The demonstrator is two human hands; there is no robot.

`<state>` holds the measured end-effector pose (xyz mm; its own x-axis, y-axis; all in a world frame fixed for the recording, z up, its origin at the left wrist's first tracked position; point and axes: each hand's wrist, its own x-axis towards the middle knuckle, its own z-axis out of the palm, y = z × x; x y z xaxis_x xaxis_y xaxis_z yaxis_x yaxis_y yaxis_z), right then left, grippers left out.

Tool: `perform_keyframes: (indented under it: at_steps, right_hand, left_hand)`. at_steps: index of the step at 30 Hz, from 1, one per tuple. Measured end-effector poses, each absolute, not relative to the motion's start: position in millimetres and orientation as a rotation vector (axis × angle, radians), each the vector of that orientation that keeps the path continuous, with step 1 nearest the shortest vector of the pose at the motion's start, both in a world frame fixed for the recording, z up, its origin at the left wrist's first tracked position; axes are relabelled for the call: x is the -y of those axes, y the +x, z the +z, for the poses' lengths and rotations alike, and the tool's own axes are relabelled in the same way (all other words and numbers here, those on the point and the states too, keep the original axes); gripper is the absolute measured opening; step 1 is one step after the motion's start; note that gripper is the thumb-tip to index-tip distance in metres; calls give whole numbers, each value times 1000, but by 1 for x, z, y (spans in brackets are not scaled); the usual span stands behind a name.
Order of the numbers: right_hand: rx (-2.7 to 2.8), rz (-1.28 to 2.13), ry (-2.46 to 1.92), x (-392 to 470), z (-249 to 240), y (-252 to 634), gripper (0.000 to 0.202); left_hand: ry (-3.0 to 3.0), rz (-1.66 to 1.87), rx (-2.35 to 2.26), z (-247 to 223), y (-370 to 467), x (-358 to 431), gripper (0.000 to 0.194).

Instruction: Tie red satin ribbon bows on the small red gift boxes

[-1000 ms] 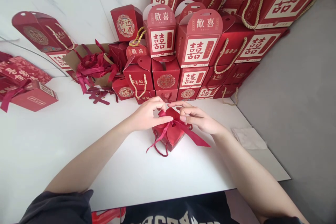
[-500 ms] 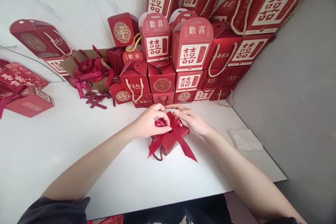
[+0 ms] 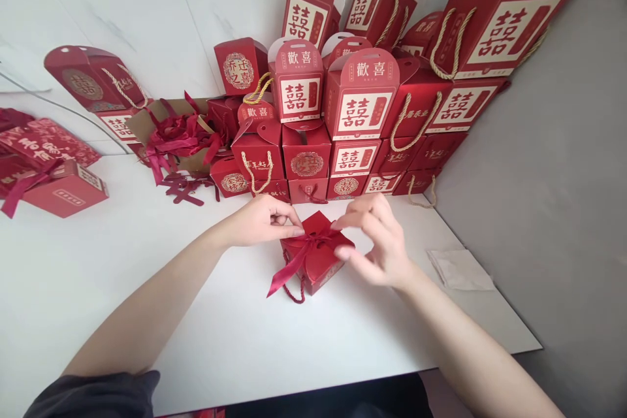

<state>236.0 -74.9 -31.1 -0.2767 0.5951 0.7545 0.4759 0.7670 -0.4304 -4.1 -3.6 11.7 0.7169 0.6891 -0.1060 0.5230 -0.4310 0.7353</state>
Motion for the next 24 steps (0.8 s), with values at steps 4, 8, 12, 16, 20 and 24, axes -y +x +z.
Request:
perform_keyframes:
  at_steps: [4, 8, 12, 16, 20, 24]
  right_hand:
    - [2198, -57, -655, 87, -35, 219, 46]
    - [2370, -73, -727, 91, -36, 199, 38]
    - [2421, 38, -692, 88, -35, 198, 21]
    - [2349, 525, -668, 81, -26, 215, 16]
    - [2226, 806, -719, 74, -21, 230, 12]
    - [2195, 906, -742, 69, -22, 236, 8]
  left_hand:
    - [2034, 302, -858, 8, -5, 2, 35]
    - [2064, 268, -800, 7, -4, 2, 41]
    - [2067, 137, -772, 7, -5, 1, 40]
    - [2122, 205, -847, 6, -4, 2, 44]
    - [2231, 309, -1113, 3, 2, 7, 55]
    - [2295, 315, -1325, 3, 8, 11, 61]
